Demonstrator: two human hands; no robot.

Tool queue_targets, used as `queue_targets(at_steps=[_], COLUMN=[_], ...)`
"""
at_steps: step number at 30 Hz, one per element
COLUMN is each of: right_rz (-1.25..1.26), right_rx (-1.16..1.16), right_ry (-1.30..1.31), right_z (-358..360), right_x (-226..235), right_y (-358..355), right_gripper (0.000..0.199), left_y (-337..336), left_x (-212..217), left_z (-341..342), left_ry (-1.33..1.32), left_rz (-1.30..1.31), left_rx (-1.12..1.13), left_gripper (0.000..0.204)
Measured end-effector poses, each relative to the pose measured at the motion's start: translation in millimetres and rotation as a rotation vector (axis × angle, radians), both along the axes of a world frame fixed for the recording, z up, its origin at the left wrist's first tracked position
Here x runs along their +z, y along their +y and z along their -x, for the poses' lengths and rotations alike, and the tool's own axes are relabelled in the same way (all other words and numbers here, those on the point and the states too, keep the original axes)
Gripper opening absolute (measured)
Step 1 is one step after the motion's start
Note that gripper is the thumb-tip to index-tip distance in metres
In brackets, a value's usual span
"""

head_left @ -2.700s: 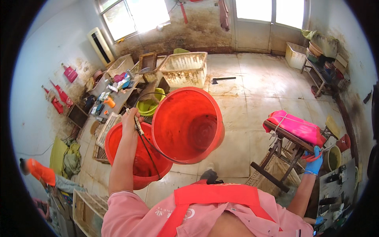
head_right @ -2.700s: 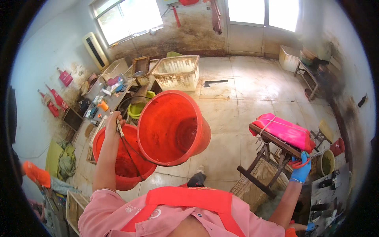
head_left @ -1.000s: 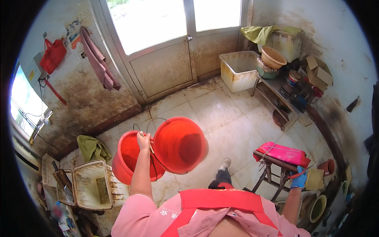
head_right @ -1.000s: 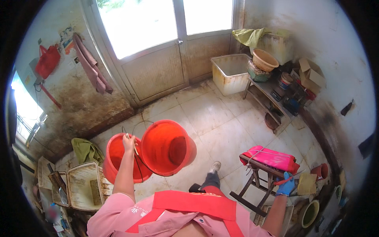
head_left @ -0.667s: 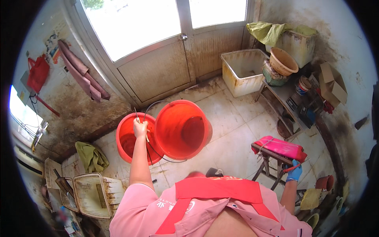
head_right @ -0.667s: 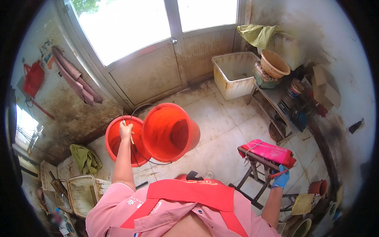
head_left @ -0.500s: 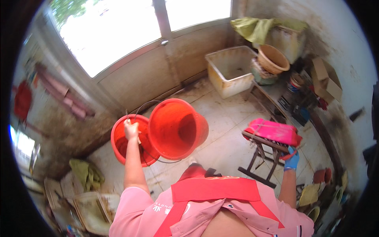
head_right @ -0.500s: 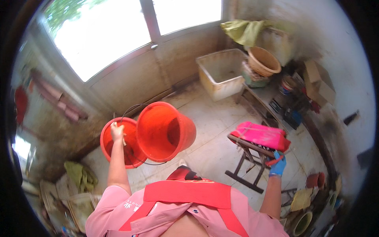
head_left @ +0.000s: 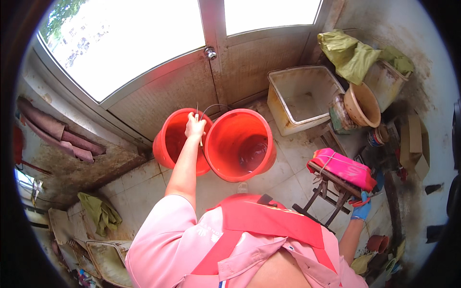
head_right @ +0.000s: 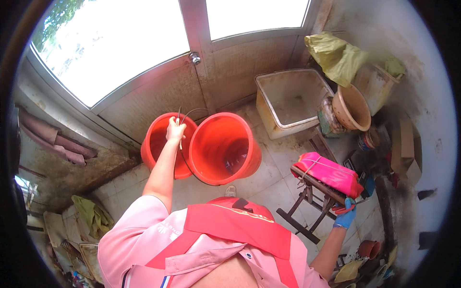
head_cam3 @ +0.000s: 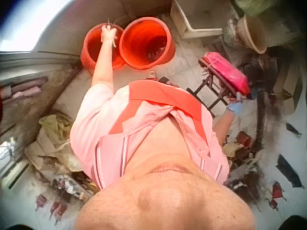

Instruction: The person carries a basin of dark liquid, pours it into a sink, and then uses a strainer to scoop green plant material from a tank into the basin. They carry the basin and red buckets outside, where they use scissors to cut open large white sacks and remove smaller plastic bags of green material.

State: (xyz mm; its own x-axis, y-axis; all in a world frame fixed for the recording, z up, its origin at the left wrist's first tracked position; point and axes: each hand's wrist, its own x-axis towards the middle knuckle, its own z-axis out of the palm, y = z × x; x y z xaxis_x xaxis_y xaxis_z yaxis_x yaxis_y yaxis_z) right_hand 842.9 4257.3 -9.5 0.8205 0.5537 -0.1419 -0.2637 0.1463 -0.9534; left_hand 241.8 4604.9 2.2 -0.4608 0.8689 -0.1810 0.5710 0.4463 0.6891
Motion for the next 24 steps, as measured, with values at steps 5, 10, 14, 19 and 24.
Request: queue_targets(at_steps=[5, 10, 14, 19, 24], right_rz=[-0.011, 0.083, 0.083, 0.024, 0.020], right_rx=[0.082, 0.057, 0.049, 0.113, 0.081], right_ry=[0.048, 0.115, 0.131, 0.137, 0.059], right_z=[-3.3, -8.9, -23.6, -44.0, -52.4], right_x=[-16.9, -16.3, -27.8, -41.6, -34.3], right_y=[61.1, 139.8, 194.8, 252.8, 304.6], right_gripper=[0.012, 0.012, 0.013, 0.017, 0.014], left_y=[89.6, 158.8, 221.7, 288.3, 344.6], left_x=[-22.7, 13.3, 13.0, 24.8, 24.0], left_z=[-3.1, -32.0, -38.9, -51.2, -46.2], left_ry=[-0.197, -0.037, 0.156, 0.409, 0.502], left_rz=[-0.067, -0.047, 0.010, 0.075, 0.208], left_rx=[0.089, -0.065, -0.152, -0.181, -0.242], left_gripper=[0.067, 0.073, 0.073, 0.075, 0.083])
